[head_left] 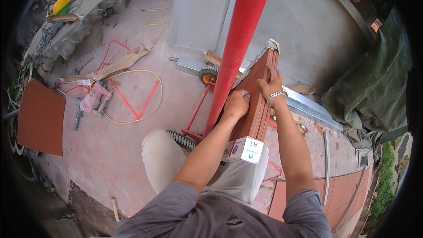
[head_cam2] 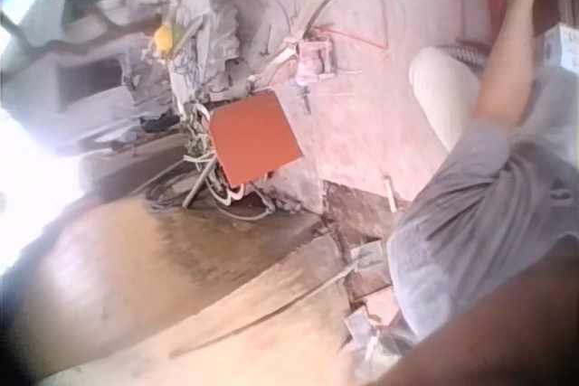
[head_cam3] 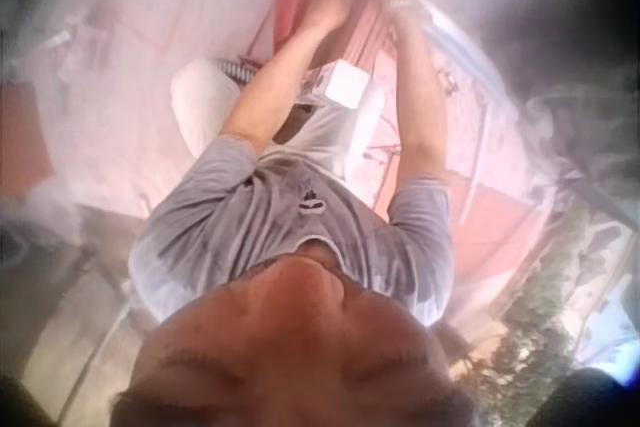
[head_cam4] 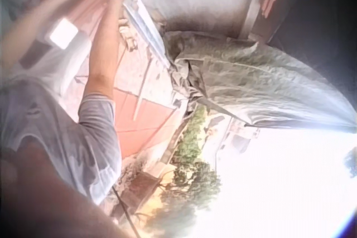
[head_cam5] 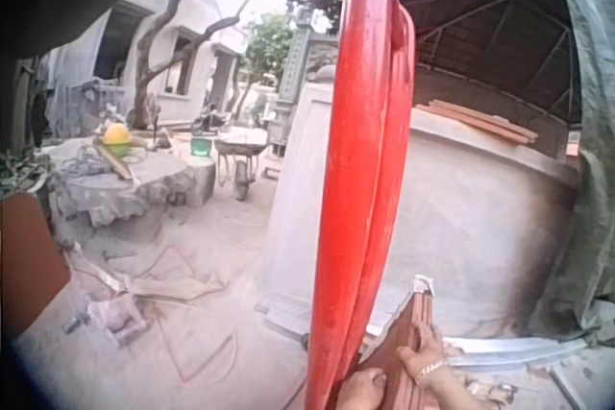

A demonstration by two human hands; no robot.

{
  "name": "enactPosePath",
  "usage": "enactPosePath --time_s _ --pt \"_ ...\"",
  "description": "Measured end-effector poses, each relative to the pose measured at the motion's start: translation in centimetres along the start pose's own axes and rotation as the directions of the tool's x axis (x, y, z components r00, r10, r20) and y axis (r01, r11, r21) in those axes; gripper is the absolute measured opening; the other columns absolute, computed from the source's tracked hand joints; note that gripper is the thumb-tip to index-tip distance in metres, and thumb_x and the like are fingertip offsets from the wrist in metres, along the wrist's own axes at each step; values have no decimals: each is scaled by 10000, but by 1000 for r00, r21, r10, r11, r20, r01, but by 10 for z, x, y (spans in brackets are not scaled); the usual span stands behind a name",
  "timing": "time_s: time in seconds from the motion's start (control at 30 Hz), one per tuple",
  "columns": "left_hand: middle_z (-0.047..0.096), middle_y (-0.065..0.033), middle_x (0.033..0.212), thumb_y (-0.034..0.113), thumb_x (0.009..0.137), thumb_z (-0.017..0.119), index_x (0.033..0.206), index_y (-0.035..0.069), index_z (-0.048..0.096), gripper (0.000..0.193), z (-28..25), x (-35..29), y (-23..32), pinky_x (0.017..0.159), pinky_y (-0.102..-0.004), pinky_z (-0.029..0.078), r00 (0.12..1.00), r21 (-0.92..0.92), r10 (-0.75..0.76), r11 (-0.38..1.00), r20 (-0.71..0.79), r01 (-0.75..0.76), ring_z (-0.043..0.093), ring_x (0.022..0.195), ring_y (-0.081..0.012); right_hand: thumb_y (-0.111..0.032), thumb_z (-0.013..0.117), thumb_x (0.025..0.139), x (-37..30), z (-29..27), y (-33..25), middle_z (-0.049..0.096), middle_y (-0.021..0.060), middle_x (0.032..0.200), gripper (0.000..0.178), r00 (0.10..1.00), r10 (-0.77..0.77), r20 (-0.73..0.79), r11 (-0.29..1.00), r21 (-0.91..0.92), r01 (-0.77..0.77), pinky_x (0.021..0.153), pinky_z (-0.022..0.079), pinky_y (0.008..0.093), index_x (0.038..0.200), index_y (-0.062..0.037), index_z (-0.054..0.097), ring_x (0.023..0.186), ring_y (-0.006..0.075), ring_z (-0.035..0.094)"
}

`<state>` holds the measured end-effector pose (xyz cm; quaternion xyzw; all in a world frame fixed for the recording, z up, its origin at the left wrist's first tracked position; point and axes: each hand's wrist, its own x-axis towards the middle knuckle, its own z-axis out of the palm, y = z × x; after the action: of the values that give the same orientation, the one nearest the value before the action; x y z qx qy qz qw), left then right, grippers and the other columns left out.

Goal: The person spreads cement on a floor area using a notched trowel, then places red tiles onto the cement and taps them with a rubber mallet to secure them.

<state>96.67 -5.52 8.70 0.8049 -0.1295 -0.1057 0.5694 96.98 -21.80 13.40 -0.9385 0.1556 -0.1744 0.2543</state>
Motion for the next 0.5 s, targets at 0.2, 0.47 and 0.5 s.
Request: enactPosePath --time_s 0.2,0.47,0.5 --pt "715 -229 1045 201 914 638 1083 9 735 274 -1 13 -9 932 -383 511 995 23 -16 1000 101 14 686 1042 -345 -299 688 805 -3 -3 -1 237 311 1557 739 1000 19 4 1000 17 -19 1147 348 440 1473 -153 409 1401 480 345" --pt "699 -283 1014 115 815 656 967 -22 748 224 12 50 -6 872 -426 551 972 278 -65 961 225 0 694 996 -393 -273 689 788 -5 -11 14 263 298 1548 751 1000 -24 -7 998 51 25 1155 337 430 1471 -129 413 1408 466 337" --pt "712 -245 963 97 807 660 976 -24 750 226 14 51 -7 809 -391 552 968 228 -97 973 229 44 700 914 -335 -273 689 788 -6 -12 15 271 298 1544 751 1000 -6 -4 999 41 6 1154 338 429 1472 -130 413 1404 465 343"
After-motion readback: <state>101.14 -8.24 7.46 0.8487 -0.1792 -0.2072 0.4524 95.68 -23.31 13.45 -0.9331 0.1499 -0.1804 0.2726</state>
